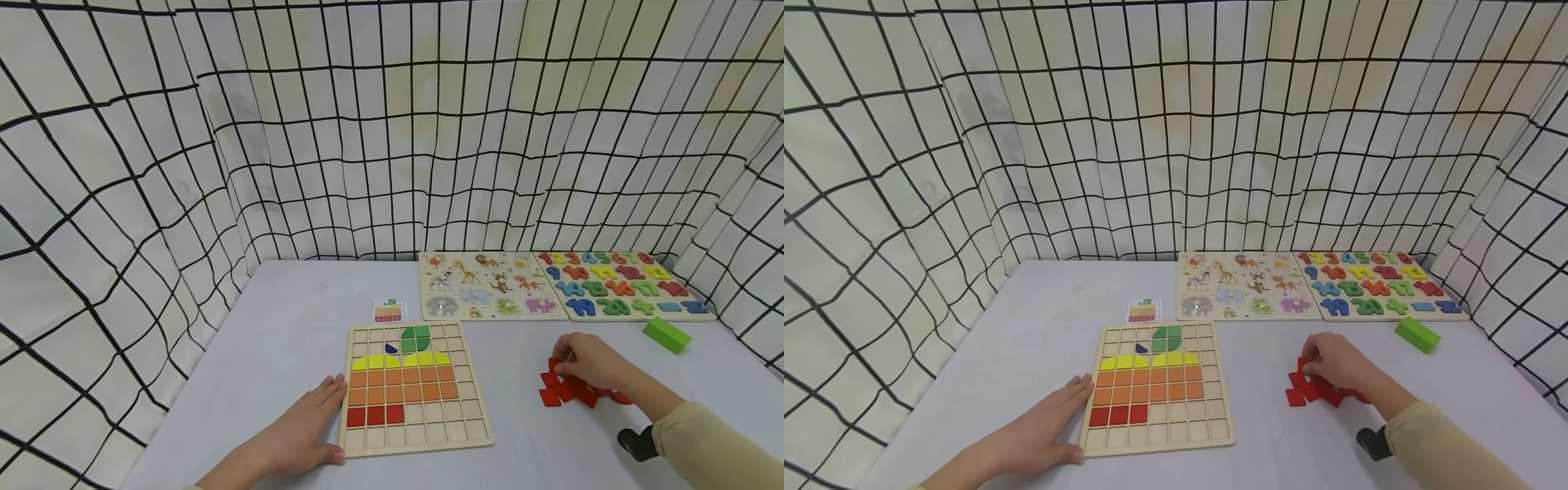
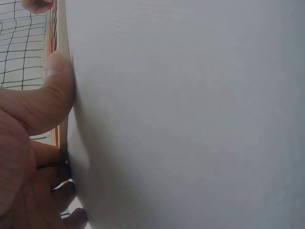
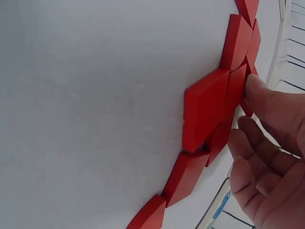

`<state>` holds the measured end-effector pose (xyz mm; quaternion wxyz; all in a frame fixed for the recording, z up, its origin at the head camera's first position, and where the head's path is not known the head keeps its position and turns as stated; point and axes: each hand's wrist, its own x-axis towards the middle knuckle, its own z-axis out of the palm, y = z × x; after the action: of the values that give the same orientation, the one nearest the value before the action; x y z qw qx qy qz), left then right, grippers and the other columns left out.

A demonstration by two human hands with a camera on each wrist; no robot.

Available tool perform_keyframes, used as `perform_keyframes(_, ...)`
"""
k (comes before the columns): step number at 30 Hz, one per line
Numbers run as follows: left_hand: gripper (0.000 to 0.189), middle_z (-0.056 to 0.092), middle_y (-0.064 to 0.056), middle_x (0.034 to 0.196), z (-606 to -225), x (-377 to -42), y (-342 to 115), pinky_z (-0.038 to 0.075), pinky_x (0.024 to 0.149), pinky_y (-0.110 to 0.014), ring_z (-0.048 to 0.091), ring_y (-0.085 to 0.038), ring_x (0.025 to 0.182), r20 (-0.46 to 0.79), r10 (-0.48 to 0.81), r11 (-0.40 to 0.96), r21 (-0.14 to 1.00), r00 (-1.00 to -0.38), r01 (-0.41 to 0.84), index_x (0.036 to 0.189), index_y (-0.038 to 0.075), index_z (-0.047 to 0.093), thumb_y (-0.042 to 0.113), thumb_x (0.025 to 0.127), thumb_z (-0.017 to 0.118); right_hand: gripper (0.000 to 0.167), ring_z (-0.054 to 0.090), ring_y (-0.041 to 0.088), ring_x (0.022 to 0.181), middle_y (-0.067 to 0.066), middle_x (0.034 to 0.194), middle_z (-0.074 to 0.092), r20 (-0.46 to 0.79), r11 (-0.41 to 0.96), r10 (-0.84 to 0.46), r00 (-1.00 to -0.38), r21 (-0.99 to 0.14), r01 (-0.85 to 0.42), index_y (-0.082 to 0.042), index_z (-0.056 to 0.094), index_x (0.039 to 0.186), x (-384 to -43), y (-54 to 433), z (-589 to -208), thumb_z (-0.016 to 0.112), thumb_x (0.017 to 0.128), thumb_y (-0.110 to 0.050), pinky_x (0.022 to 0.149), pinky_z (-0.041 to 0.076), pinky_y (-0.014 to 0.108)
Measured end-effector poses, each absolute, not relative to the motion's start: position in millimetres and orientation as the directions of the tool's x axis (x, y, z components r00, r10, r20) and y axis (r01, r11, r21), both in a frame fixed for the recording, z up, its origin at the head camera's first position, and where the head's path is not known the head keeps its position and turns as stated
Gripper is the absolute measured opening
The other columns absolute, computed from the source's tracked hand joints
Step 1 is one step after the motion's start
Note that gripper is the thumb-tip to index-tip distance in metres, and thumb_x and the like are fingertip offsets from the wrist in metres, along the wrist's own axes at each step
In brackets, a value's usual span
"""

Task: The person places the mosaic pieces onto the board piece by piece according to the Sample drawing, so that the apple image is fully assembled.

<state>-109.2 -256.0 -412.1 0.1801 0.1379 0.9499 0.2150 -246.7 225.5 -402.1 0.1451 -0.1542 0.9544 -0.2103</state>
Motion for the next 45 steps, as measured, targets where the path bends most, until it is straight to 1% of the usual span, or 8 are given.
perform_keyframes(5, 0.106, 0.026, -0.02, 0.168, -411.1, -109.2, -255.9, 0.021, 0.124, -0.064, 0.015, -0.04, 0.159, -0.285, 0.345, 0.869, 0.457, -0.894, 0.189, 0.157, -0.005, 0.033, 0.04, 0.077, 0.086, 0.017, 0.057, 0.017, 0.086, 0.001, 0.091, 0.065, -0.13, 0.845, -0.355, -0.926, -0.468, -0.259, -0.007, 0.064, 0.099, -240.9, 212.2, -403.2, 0.077, 0.089, -0.007, 0.076, 0.056, 0.031)
perform_keyframes(9, 0.106, 0.027, -0.019, 0.168, -410.2, -109.3, -255.1, 0.022, 0.124, -0.063, 0.015, -0.039, 0.159, -0.29, 0.335, 0.874, 0.451, -0.896, 0.18, 0.157, -0.004, 0.033, 0.04, 0.076, 0.087, 0.012, 0.06, 0.014, 0.086, -0.002, 0.09, 0.067, -0.037, 0.792, -0.399, -0.916, -0.517, -0.324, -0.011, 0.067, 0.095, -232.1, 175.7, -399.9, 0.077, 0.09, -0.006, 0.075, 0.058, 0.027)
perform_keyframes(13, 0.107, 0.027, -0.018, 0.168, -410.8, -109.5, -254.9, 0.021, 0.125, -0.062, 0.015, -0.038, 0.159, -0.293, 0.327, 0.875, 0.452, -0.898, 0.171, 0.157, -0.004, 0.032, 0.04, 0.076, 0.087, 0.009, 0.06, 0.011, 0.083, -0.005, 0.089, 0.067, -0.013, 0.696, -0.523, -0.852, -0.583, -0.419, -0.013, 0.069, 0.092, -217.2, 121.4, -393.4, 0.076, 0.091, -0.007, 0.073, 0.055, 0.021)
perform_keyframes(18, 0.106, 0.027, -0.02, 0.168, -413.5, -109.4, -255.2, 0.021, 0.124, -0.064, 0.016, -0.04, 0.158, -0.28, 0.34, 0.863, 0.472, -0.898, 0.18, 0.157, -0.005, 0.032, 0.038, 0.076, 0.087, 0.007, 0.058, 0.01, 0.081, -0.008, 0.088, 0.066, -0.068, 0.61, -0.651, -0.756, -0.64, -0.467, -0.015, 0.072, 0.091, -196.7, 61.2, -393.0, 0.075, 0.093, -0.009, 0.071, 0.053, 0.019)
perform_keyframes(23, 0.106, 0.028, -0.02, 0.167, -413.1, -108.2, -253.5, 0.022, 0.123, -0.065, 0.017, -0.041, 0.158, -0.281, 0.343, 0.86, 0.479, -0.896, 0.179, 0.156, -0.005, 0.032, 0.038, 0.077, 0.087, 0.009, 0.055, 0.006, 0.074, -0.012, 0.08, 0.066, -0.089, 0.589, -0.689, -0.719, -0.648, -0.484, -0.018, 0.073, 0.087, -185.9, 28.3, -399.2, 0.077, 0.091, -0.011, 0.067, 0.051, 0.018)
perform_keyframes(32, 0.107, 0.028, -0.019, 0.168, -410.2, -108.8, -254.6, 0.022, 0.124, -0.063, 0.017, -0.039, 0.159, -0.278, 0.331, 0.872, 0.455, -0.902, 0.18, 0.157, -0.004, 0.032, 0.04, 0.076, 0.087, 0.009, 0.055, 0.003, 0.074, -0.012, 0.079, 0.068, -0.076, 0.65, -0.652, -0.754, -0.569, -0.504, -0.016, 0.076, 0.086, -179.9, 13.2, -405.4, 0.077, 0.09, -0.008, 0.069, 0.052, 0.02)
perform_keyframes(38, 0.107, 0.028, -0.018, 0.168, -411.1, -109.2, -255.0, 0.022, 0.124, -0.062, 0.017, -0.039, 0.159, -0.282, 0.327, 0.873, 0.456, -0.902, 0.173, 0.157, -0.003, 0.033, 0.039, 0.076, 0.087, 0.009, 0.054, 0.002, 0.074, -0.013, 0.079, 0.068, -0.062, 0.659, -0.657, -0.752, -0.531, -0.532, -0.017, 0.077, 0.087, -178.3, 13.4, -404.5, 0.078, 0.089, -0.009, 0.07, 0.053, 0.02)
perform_keyframes(45, 0.107, 0.028, -0.018, 0.168, -411.6, -108.7, -255.3, 0.022, 0.124, -0.062, 0.017, -0.038, 0.158, -0.28, 0.326, 0.874, 0.452, -0.903, 0.175, 0.157, -0.003, 0.033, 0.04, 0.076, 0.087, 0.007, 0.056, 0.01, 0.078, -0.009, 0.083, 0.067, -0.096, 0.69, -0.603, -0.792, -0.56, -0.458, -0.014, 0.076, 0.094, -190.8, 52.7, -392.7, 0.076, 0.091, -0.008, 0.07, 0.051, 0.022)
